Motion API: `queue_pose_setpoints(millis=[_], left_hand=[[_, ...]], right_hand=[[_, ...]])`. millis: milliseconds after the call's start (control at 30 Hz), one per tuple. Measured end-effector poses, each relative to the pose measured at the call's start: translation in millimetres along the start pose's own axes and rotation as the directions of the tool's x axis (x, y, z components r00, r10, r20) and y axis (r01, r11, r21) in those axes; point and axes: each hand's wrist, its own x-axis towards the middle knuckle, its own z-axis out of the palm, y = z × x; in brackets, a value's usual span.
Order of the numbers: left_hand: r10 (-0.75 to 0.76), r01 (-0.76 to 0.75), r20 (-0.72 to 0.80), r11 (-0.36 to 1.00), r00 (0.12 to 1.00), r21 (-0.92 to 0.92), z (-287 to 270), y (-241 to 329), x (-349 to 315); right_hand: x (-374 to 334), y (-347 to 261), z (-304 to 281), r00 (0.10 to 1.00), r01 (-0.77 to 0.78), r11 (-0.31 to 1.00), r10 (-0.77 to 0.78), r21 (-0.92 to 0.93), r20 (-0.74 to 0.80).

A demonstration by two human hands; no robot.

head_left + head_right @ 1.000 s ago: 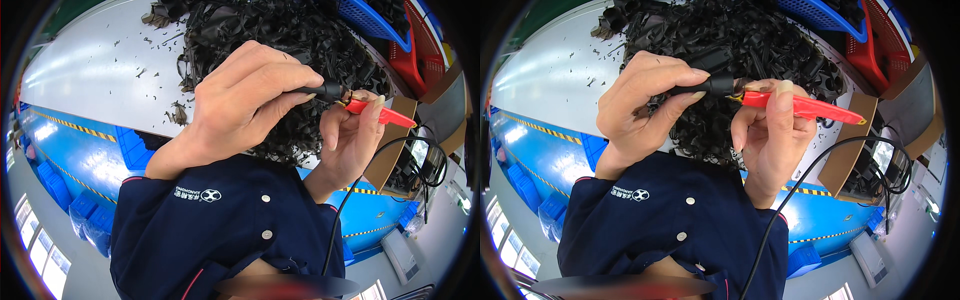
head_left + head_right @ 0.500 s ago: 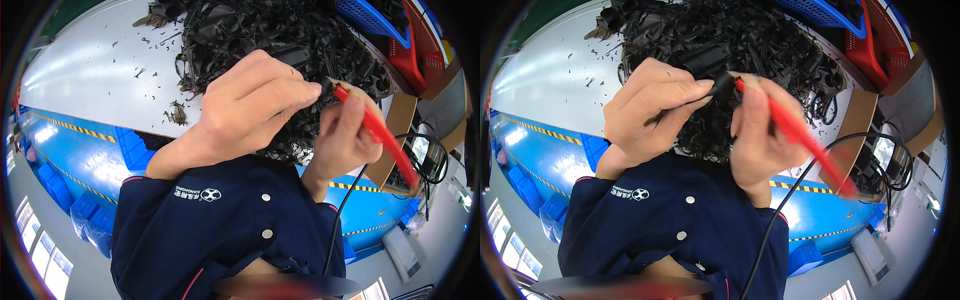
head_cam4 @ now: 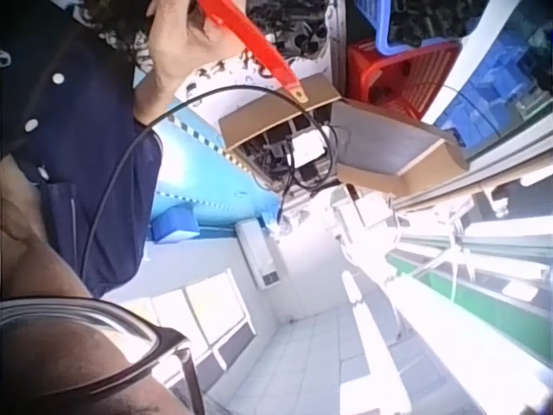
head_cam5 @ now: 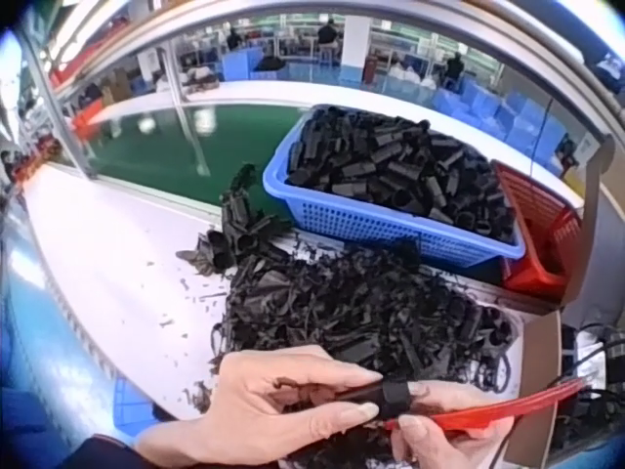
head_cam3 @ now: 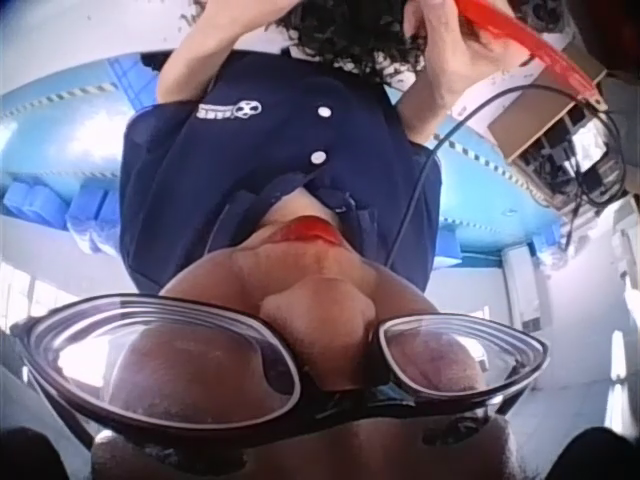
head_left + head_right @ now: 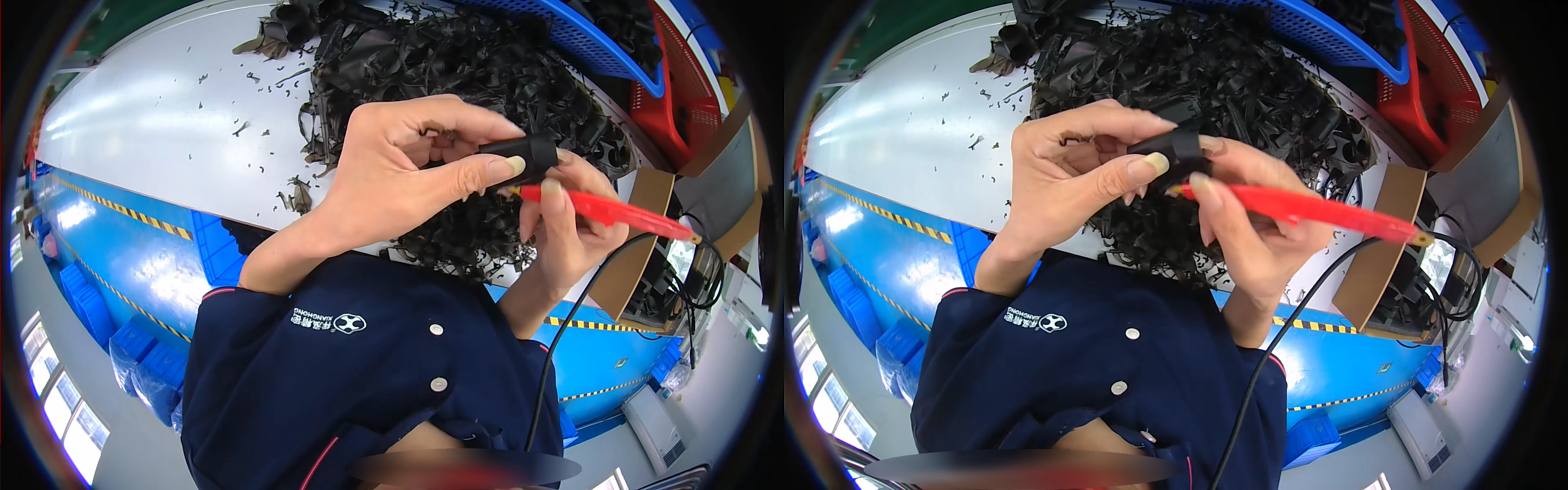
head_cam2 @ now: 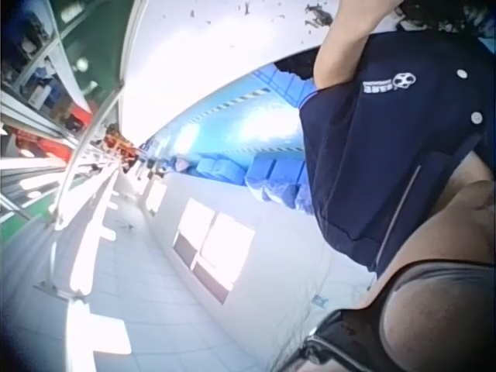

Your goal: The person cleans and deburrs plastic components using a deburring tool.

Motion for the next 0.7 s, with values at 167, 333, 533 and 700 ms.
queue_pose_setpoints(millis=[167,333,533,700], left_hand=[[0.038,-0.044,0.046,0.991,0.998,0.126,-6.6,3.1,5.9],[0.134,-0.224,0.224,0.865,0.965,0.449,-24.0,19.4,25.3],[0.523,-0.89,0.721,0.3,0.455,0.344,-100.5,45.6,96.6],[0.437,-0.752,0.869,-0.486,0.232,0.446,-105.6,47.4,110.8]], right_hand=[[6.2,1.0,-0.7,0.963,-0.266,0.964,0.266,0.008,-0.039],[6.4,10.8,-6.0,0.968,-0.249,0.958,0.248,0.14,0.025],[7.6,25.4,-12.1,0.97,-0.235,0.773,0.152,0.589,0.188],[7.0,19.9,-12.8,0.951,-0.302,0.605,0.247,0.737,0.187]])
